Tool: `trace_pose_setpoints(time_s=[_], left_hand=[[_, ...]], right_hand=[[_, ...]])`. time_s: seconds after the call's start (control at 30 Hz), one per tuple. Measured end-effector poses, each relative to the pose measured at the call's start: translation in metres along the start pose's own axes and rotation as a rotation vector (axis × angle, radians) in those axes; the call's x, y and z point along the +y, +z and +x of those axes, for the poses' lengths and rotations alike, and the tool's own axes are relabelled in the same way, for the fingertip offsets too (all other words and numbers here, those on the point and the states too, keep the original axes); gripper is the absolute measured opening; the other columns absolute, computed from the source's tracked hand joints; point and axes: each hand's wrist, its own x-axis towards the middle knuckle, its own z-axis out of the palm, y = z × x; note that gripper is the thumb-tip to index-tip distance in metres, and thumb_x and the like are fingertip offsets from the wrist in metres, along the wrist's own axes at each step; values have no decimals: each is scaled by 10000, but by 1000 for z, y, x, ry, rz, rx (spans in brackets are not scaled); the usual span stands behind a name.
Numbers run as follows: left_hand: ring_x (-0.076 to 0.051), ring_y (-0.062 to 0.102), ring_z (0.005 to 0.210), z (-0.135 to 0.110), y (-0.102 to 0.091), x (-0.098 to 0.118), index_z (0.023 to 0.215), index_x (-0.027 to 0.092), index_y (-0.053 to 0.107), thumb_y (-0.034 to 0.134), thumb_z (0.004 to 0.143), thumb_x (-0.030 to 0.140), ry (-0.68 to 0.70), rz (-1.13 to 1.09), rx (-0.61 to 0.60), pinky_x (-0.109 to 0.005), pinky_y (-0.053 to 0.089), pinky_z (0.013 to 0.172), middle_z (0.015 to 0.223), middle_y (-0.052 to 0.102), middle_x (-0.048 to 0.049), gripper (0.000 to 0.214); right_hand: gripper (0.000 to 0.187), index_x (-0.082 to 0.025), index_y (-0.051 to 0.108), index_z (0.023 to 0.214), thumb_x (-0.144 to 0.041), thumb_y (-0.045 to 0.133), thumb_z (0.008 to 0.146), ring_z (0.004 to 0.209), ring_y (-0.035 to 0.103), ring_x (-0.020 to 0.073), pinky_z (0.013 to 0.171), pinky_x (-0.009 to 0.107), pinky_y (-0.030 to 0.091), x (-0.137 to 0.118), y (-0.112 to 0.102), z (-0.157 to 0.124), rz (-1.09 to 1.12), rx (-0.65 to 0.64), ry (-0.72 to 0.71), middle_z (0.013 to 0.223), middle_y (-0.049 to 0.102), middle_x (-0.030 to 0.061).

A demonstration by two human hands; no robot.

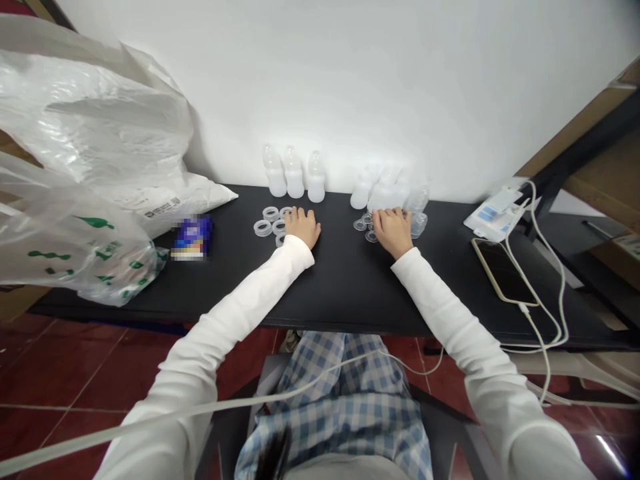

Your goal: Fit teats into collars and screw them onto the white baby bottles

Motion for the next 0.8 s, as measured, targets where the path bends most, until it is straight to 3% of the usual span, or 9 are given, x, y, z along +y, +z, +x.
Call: trace_pose_setpoints(time_s=[0.13,0.23,0.43,0.8], left_hand=[[-388,496,1353,14,-7,2,1263,118,531,498,922,287,-38,-102,36,-541,326,1152,1352,572,-242,382],[-376,552,1297,39,-16,2,1325,118,455,539,909,288,-128,-260,-7,-503,392,1111,1349,547,-232,457],[-332,460,1409,93,-27,5,1389,64,333,631,859,153,-260,-552,51,-422,370,1157,1431,444,-259,615],[-411,479,1379,116,-16,20,1399,-4,370,683,875,361,-351,-467,47,-465,385,1129,1436,443,-322,711]], right_hand=[[481,-171,703,867,-333,291,1055,951,579,291,884,436,280,2,-3,0,-13,-79,-17,916,763,137],[436,-165,705,880,-323,332,1039,951,570,290,865,418,261,3,-4,0,-15,-122,-9,914,769,132],[355,-153,716,885,-318,420,991,937,551,285,848,406,247,7,-7,2,13,-119,1,915,762,126],[551,-130,755,842,-365,304,1054,1010,570,319,932,473,290,7,-9,3,-40,-88,-34,891,767,154]])
